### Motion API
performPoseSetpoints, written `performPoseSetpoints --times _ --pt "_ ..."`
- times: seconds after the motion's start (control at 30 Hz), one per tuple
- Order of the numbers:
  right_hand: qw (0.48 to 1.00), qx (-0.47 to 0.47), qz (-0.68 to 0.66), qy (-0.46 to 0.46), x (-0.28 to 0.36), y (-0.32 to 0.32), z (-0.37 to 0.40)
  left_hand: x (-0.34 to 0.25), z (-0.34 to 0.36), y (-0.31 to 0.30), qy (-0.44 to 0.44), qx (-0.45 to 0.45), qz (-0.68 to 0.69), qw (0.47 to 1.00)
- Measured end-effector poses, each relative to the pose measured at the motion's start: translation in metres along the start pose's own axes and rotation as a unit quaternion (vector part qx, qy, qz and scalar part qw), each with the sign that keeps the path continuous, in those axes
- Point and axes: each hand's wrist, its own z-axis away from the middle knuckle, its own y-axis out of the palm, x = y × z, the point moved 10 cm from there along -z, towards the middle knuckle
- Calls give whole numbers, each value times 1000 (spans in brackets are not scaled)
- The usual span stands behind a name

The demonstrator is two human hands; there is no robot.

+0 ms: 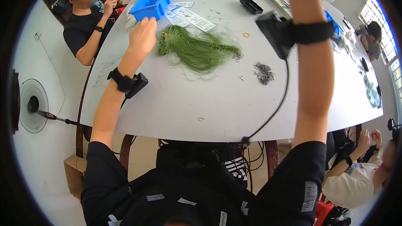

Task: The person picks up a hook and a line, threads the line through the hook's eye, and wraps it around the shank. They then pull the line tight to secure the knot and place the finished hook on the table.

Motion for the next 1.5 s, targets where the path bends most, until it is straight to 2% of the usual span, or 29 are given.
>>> performPoseSetpoints --times 0.03,0.1,0.17,0.23,0.3,0.37,0.43,0.53,0.63,0.73,0.8,0.83,0.9,0.93,1.0,1.03,1.1,1.2,1.3,1.4,1.5 --pt "995 75 63 34 9 10 14 -18 3 -13 43 -11 73 996" --pt "952 222 182 102 18 28 48 -52 11 -34 126 -31 215 968" --pt "897 382 171 142 26 51 85 -113 32 -31 280 75 300 909" --pt "888 411 178 99 22 56 104 -165 69 -40 408 136 289 855" --pt "903 385 156 110 28 54 117 -190 91 -47 441 118 293 840" --pt "907 365 193 85 36 50 122 -204 100 -46 465 95 285 833" --pt "909 349 215 79 42 46 122 -210 102 -45 476 64 266 836" --pt "915 310 252 58 52 36 119 -211 102 -49 477 72 286 828" --pt "927 252 278 0 54 26 121 -201 81 -43 389 195 431 790" --pt "948 241 206 36 38 13 121 -187 64 -18 303 281 438 798" --pt "949 249 181 67 24 12 126 -177 57 -23 377 140 426 810" --pt "936 282 202 58 16 17 134 -170 56 -29 411 68 416 808" --pt "905 345 246 39 -5 27 151 -158 46 -10 378 130 427 811" --pt "875 405 265 34 -15 34 163 -152 42 -5 355 162 447 805" --pt "837 478 254 82 -44 41 189 -141 34 1 320 205 456 805" --pt "800 487 295 190 -66 37 204 -138 33 1 315 212 458 804" --pt "790 499 292 204 -92 39 224 -133 32 3 302 225 460 804" --pt "809 496 302 92 -113 43 232 -127 29 11 291 231 468 802" --pt "734 554 327 218 -139 37 247 -117 27 15 283 210 462 814" --pt "695 569 316 305 -142 22 252 -111 24 17 273 214 463 816" --pt "735 533 361 213 -129 29 234 -111 22 18 274 215 461 816"
